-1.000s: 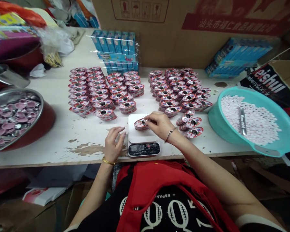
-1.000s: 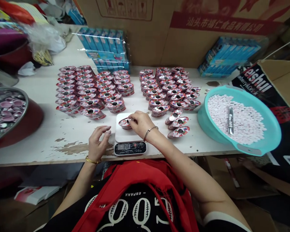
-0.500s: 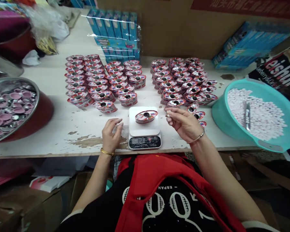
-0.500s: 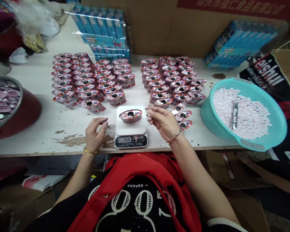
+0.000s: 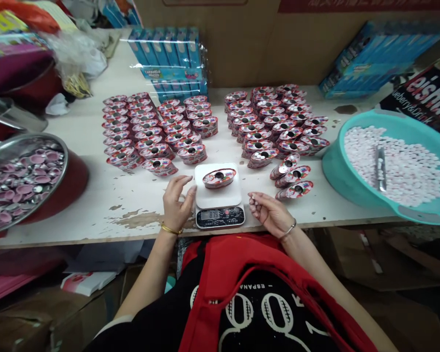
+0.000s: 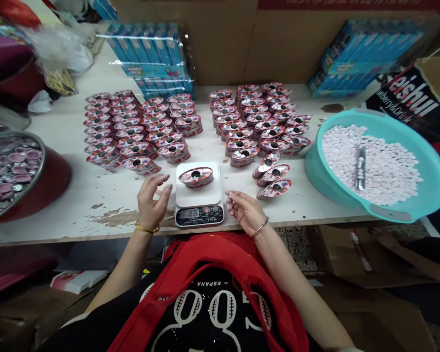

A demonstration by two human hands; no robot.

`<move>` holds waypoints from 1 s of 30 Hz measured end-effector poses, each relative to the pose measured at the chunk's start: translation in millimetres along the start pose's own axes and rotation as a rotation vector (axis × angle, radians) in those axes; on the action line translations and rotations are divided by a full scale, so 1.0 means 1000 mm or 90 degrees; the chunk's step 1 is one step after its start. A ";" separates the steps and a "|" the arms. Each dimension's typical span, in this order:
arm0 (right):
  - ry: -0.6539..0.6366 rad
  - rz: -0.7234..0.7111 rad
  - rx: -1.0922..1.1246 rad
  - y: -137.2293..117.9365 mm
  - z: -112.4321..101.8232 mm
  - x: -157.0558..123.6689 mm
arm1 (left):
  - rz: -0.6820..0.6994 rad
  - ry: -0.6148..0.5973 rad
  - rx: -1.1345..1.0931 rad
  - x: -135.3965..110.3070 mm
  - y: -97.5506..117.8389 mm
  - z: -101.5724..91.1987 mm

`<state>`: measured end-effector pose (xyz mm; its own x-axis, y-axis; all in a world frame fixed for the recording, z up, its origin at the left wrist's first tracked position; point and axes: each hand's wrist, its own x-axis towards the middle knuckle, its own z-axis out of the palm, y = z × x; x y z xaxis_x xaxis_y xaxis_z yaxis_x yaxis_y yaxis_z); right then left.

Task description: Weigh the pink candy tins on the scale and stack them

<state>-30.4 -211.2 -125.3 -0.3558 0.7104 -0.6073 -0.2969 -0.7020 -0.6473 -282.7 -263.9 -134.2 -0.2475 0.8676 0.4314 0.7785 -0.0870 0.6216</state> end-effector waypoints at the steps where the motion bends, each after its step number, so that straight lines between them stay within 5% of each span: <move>1: 0.005 -0.003 -0.006 0.004 -0.002 0.000 | 0.031 -0.018 0.018 0.004 0.005 0.001; 7: 0.031 -0.009 0.023 0.024 -0.009 0.008 | 0.204 -0.231 0.206 0.054 0.031 0.024; 11: 0.012 -0.032 0.045 0.030 -0.008 0.014 | 0.154 -0.180 0.285 0.125 0.032 0.043; 16: 0.011 -0.039 0.035 0.030 -0.009 0.010 | 0.097 -0.254 0.379 0.186 0.018 0.065; 21: -0.024 -0.036 0.024 0.028 -0.014 0.016 | 0.171 -0.119 0.355 0.167 0.035 0.086; 25: -0.021 -0.035 0.023 0.027 -0.016 0.021 | 0.390 -0.253 0.202 0.134 0.075 0.116; 30: -0.049 -0.018 0.016 0.028 -0.018 0.028 | 0.379 -0.226 0.111 0.127 0.097 0.153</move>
<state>-33.0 -210.7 -168.6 -0.4143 0.7241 -0.5514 -0.3290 -0.6840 -0.6511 -150.6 -86.9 -119.7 0.4281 0.8066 0.4074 0.8113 -0.5417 0.2200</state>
